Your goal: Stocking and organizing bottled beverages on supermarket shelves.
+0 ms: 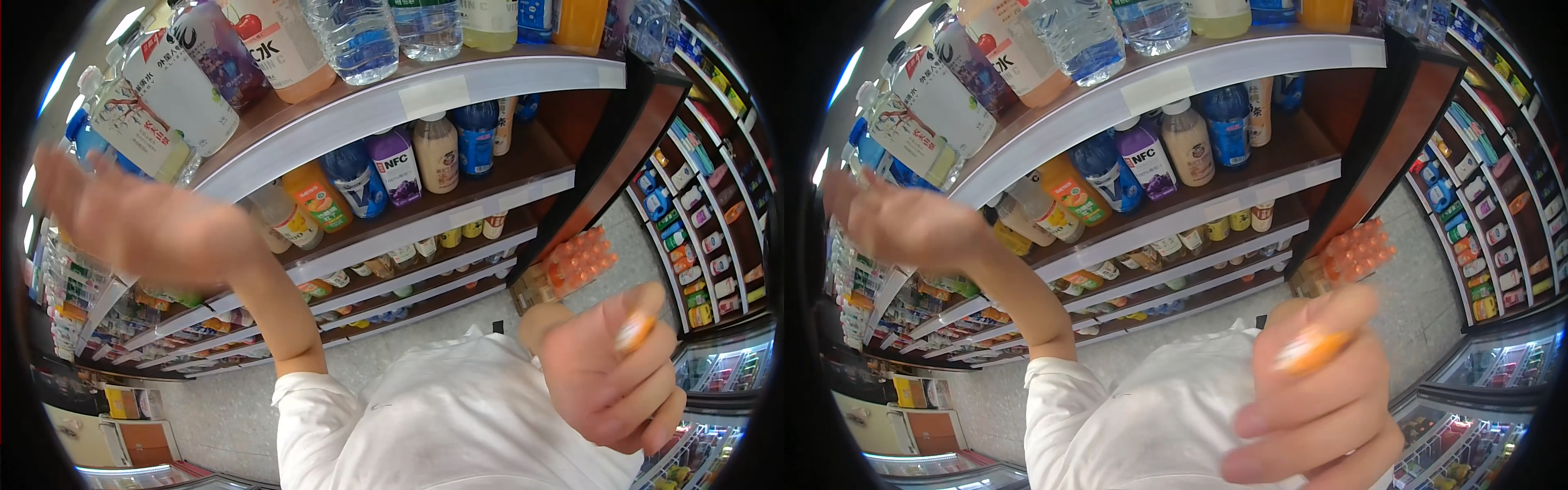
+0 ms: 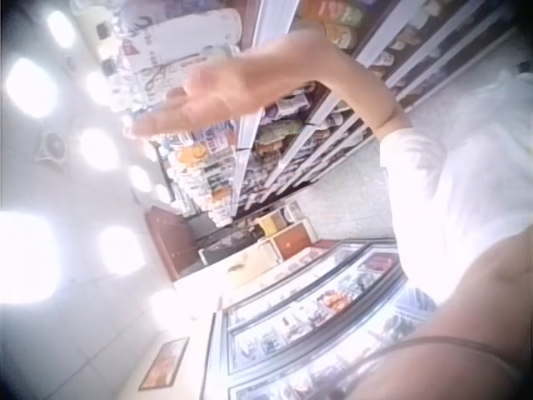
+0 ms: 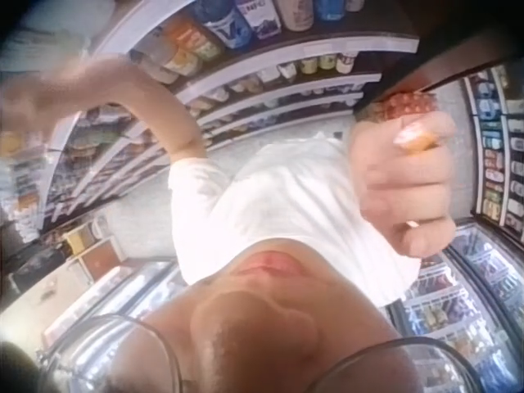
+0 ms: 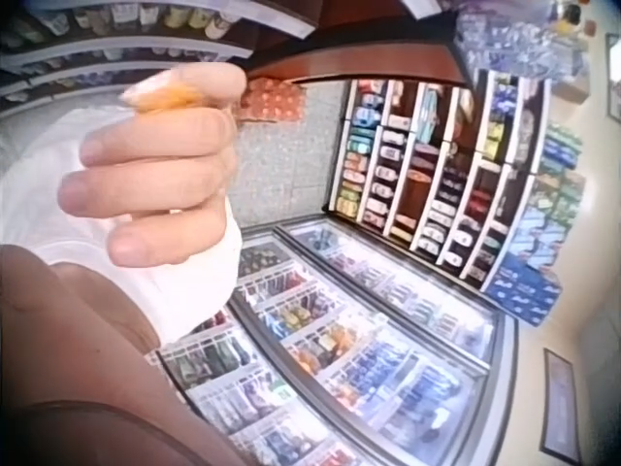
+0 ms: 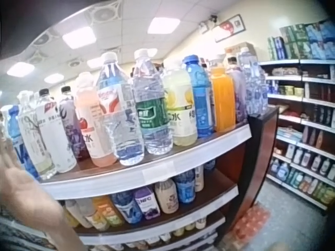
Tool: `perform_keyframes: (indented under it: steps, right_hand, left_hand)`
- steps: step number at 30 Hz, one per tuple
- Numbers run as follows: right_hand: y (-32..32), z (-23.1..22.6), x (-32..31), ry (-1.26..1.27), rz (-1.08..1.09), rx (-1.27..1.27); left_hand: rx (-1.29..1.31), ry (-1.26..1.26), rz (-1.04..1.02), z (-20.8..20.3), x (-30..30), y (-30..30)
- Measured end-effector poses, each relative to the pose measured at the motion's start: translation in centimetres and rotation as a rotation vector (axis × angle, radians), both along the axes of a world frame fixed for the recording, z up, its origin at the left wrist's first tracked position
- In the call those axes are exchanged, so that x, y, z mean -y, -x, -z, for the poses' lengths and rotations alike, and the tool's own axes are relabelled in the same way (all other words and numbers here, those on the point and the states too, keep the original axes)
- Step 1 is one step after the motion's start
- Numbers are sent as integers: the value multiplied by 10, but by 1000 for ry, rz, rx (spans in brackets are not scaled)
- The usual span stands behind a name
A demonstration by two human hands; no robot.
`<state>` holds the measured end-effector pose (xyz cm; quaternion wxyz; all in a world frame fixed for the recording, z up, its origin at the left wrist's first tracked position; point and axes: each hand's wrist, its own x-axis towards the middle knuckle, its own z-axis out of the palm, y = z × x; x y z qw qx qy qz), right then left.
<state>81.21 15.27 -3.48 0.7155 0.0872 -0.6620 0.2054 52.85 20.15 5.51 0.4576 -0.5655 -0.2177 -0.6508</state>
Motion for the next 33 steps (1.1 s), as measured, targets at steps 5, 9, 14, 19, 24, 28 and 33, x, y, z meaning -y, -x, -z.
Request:
perform_keyframes:
  steps: [5, 9, 14, 19, 24, 28, 33]
  right_hand:
    - [-28, -43, -13, -425, 110, 427]
    - [-23, -52, 28, -154, 189, 376]
    - [-29, -48, 54, 93, 278, 341]
    - [-56, -44, 34, -80, 177, 401]
    - [-81, -39, 21, -246, 67, 476]
    - [-22, -18, 23, -99, 365, -29]
    - [-22, 11, -10, -196, 387, -26]
  left_hand:
    - [222, 210, -158, -22, -63, -17]
    - [198, 318, -361, -18, -95, -4]
    - [262, 464, -269, -11, -94, -15]
    - [340, 699, -92, -13, -86, -7]
    - [272, 688, 54, -17, -91, 19]
    - [366, 670, -204, -8, -84, 56]
    - [441, 640, -435, -4, -49, 36]
